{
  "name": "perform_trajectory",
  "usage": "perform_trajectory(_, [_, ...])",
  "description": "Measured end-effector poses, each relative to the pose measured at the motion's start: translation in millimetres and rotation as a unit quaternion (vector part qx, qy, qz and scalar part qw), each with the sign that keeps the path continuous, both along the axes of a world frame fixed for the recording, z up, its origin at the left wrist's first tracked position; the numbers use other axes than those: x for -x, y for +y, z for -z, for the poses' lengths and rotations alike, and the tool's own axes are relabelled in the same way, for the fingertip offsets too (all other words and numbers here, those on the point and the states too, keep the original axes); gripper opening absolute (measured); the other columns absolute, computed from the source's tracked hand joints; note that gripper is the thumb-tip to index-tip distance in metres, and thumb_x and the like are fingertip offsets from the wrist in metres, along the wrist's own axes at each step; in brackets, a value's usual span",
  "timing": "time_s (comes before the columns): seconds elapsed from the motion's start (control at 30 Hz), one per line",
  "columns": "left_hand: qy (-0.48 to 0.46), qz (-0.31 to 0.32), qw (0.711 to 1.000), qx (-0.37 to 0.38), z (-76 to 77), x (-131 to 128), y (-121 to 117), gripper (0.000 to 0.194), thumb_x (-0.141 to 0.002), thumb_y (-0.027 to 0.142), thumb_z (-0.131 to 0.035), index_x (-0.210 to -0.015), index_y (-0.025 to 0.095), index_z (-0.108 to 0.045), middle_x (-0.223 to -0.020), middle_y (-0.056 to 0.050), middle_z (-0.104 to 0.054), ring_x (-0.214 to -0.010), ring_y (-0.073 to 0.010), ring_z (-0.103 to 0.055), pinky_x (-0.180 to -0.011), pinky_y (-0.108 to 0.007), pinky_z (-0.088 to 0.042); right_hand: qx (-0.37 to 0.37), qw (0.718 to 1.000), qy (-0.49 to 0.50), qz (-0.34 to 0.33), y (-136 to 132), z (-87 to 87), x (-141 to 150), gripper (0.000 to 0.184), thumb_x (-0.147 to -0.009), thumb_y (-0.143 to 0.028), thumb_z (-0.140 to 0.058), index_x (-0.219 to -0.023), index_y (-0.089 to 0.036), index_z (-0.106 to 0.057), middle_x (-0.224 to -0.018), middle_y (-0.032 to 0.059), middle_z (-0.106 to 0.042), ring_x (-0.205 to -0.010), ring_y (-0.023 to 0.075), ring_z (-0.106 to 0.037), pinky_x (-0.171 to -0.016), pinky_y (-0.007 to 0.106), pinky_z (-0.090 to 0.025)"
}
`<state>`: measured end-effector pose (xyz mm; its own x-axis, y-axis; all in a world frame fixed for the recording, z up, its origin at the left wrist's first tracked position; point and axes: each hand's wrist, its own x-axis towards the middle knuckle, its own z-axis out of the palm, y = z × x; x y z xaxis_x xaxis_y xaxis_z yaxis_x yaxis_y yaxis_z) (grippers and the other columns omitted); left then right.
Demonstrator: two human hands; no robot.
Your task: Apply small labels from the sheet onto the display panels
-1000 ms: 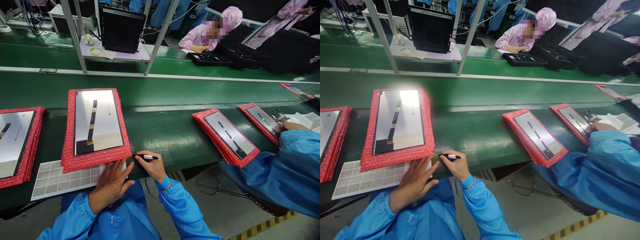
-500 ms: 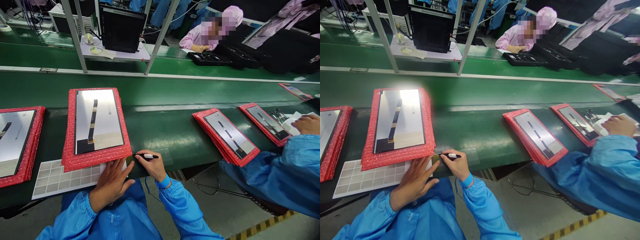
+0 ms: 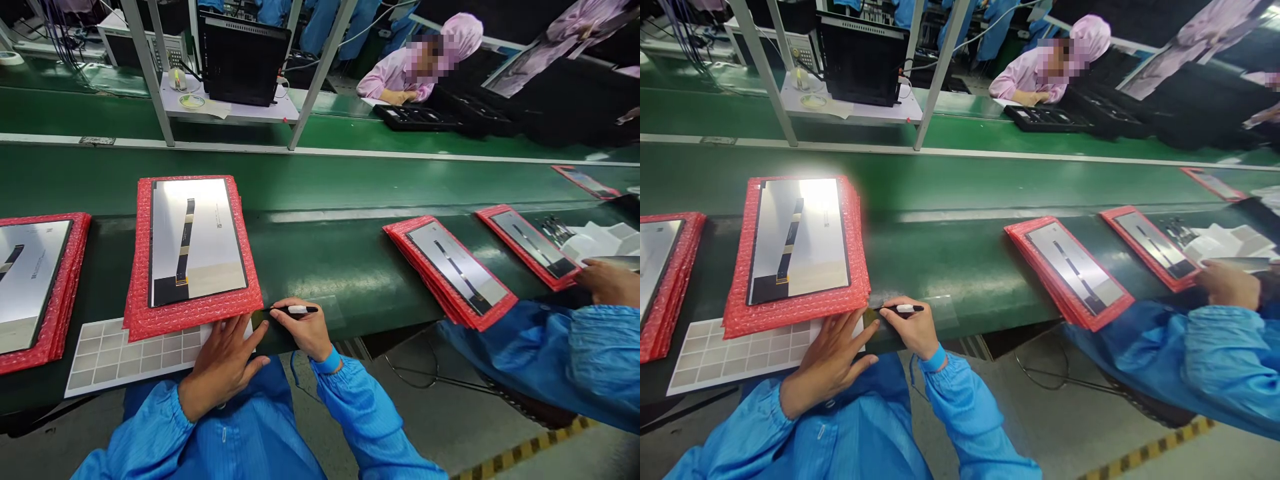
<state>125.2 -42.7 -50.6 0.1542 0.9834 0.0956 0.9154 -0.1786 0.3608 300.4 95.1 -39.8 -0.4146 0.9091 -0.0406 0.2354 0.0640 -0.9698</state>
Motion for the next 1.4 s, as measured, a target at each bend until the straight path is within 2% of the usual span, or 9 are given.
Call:
perform_trajectory(0.27, [-0.015, 0.008, 1.0, -0.021, -0.6, 1.3, 2.4, 0.064, -0.098, 0.042, -0.069, -0.156, 0.026, -0.047, -0.164, -0.019, -0.043, -0.147, -0.0392, -0.048, -0.111, -0.062, -0.049, -0.047, 0.998, -0.006, 0.05, -3.9, -24.8, -12.7, 0.009, -0.079, -0.032, -0.085, -0.081, -0.023, -0.083, -0.079, 0.0051, -0.081, -0.074, 0.0242, -0.076, -0.069, 0.033, -0.059])
perform_trajectory(0.43, [-0.104, 0.044, 0.977, -0.182, -9.8, 6.1, 0.6, 0.04, -0.102, 0.022, -0.057, -0.141, 0.011, -0.058, -0.138, -0.019, -0.068, -0.136, -0.0328, -0.061, -0.112, -0.054, -0.054, -0.079, 0.992, 0.009, 0.098, 0.3, -45.5, -18.0, 0.015, -0.077, -0.034, -0.088, -0.08, -0.022, -0.081, -0.074, 0.0047, -0.079, -0.065, 0.0208, -0.072, -0.059, 0.029, -0.056])
perform_trajectory(0.53, [-0.148, 0.097, 0.949, -0.259, -34.1, 15.0, -12.6, 0.03, -0.1, 0.012, -0.056, -0.128, 0.008, -0.065, -0.117, -0.015, -0.077, -0.121, -0.0273, -0.069, -0.104, -0.043, -0.06, -0.061, 0.992, 0.038, 0.1, 3.6, -60.4, -14.0, 0.018, -0.075, -0.035, -0.09, -0.08, -0.021, -0.079, -0.069, 0.0038, -0.077, -0.056, 0.0181, -0.069, -0.053, 0.027, -0.054])
perform_trajectory(0.67, [-0.157, 0.141, 0.929, -0.303, -85.7, 51.5, -34.7, 0.023, -0.096, 0.007, -0.059, -0.116, 0.007, -0.071, -0.101, -0.012, -0.079, -0.102, -0.0227, -0.073, -0.094, -0.038, -0.062, -0.06, 0.99, 0.074, 0.105, 3.6, -85.4, -1.2, 0.018, -0.075, -0.032, -0.091, -0.079, -0.022, -0.077, -0.066, 0.0028, -0.076, -0.053, 0.0172, -0.068, -0.051, 0.026, -0.055])
perform_trajectory(0.8, [-0.088, 0.059, 0.941, -0.322, -118.0, 112.2, -31.0, 0.027, -0.093, 0.006, -0.066, -0.119, 0.008, -0.071, -0.111, -0.015, -0.077, -0.113, -0.0258, -0.07, -0.096, -0.041, -0.06, -0.062, 0.987, 0.118, 0.085, 0.3, -110.1, 24.2, 0.022, -0.075, -0.031, -0.092, -0.085, -0.023, -0.074, -0.073, 0.0027, -0.078, -0.056, 0.0175, -0.07, -0.054, 0.027, -0.058])
perform_trajectory(0.87, [-0.052, 0.04, 0.947, -0.315, -118.4, 139.8, -19.1, 0.031, -0.092, 0.012, -0.071, -0.123, 0.01, -0.07, -0.12, -0.017, -0.075, -0.122, -0.031, -0.067, -0.101, -0.049, -0.058, -0.058, 0.989, 0.12, 0.06, -1.0, -119.6, 43.1, 0.024, -0.074, -0.03, -0.092, -0.086, -0.023, -0.072, -0.073, 0.0017, -0.077, -0.057, 0.0174, -0.069, -0.055, 0.027, -0.057])
perform_trajectory(1.0, [-0.06, 0.085, 0.951, -0.292, -101.5, 170.3, 1.8, 0.034, -0.094, 0.019, -0.07, -0.127, 0.012, -0.067, -0.122, -0.017, -0.075, -0.127, -0.0336, -0.066, -0.104, -0.053, -0.057, -0.054, 0.994, 0.091, 0.003, -1.9, -129.9, 85.2, 0.021, -0.073, -0.028, -0.09, -0.08, -0.022, -0.072, -0.07, 0.001, -0.074, -0.061, 0.0172, -0.067, -0.056, 0.027, -0.053])
perform_trajectory(1.17, [-0.092, 0.111, 0.942, -0.304, -85.3, 176.8, 4.9, 0.04, -0.094, 0.027, -0.066, -0.131, 0.011, -0.066, -0.123, -0.019, -0.075, -0.129, -0.0355, -0.066, -0.103, -0.054, -0.057, -0.04, 0.996, 0.073, -0.036, -1.2, -129.0, 123.8, 0.019, -0.074, -0.029, -0.088, -0.076, -0.021, -0.07, -0.066, 0.0001, -0.069, -0.057, 0.0155, -0.06, -0.052, 0.026, -0.048])
perform_trajectory(1.4, [-0.113, 0.108, 0.93, -0.332, -83.6, 178.5, 8.7, 0.036, -0.097, 0.03, -0.06, -0.127, 0.012, -0.067, -0.113, -0.017, -0.077, -0.124, -0.0347, -0.069, -0.097, -0.051, -0.06, -0.02, 0.997, 0.053, -0.042, -3.5, -123.2, 143.7, 0.025, -0.076, -0.039, -0.087, -0.078, -0.022, -0.068, -0.069, 0.0017, -0.071, -0.06, 0.0179, -0.065, -0.055, 0.028, -0.052])
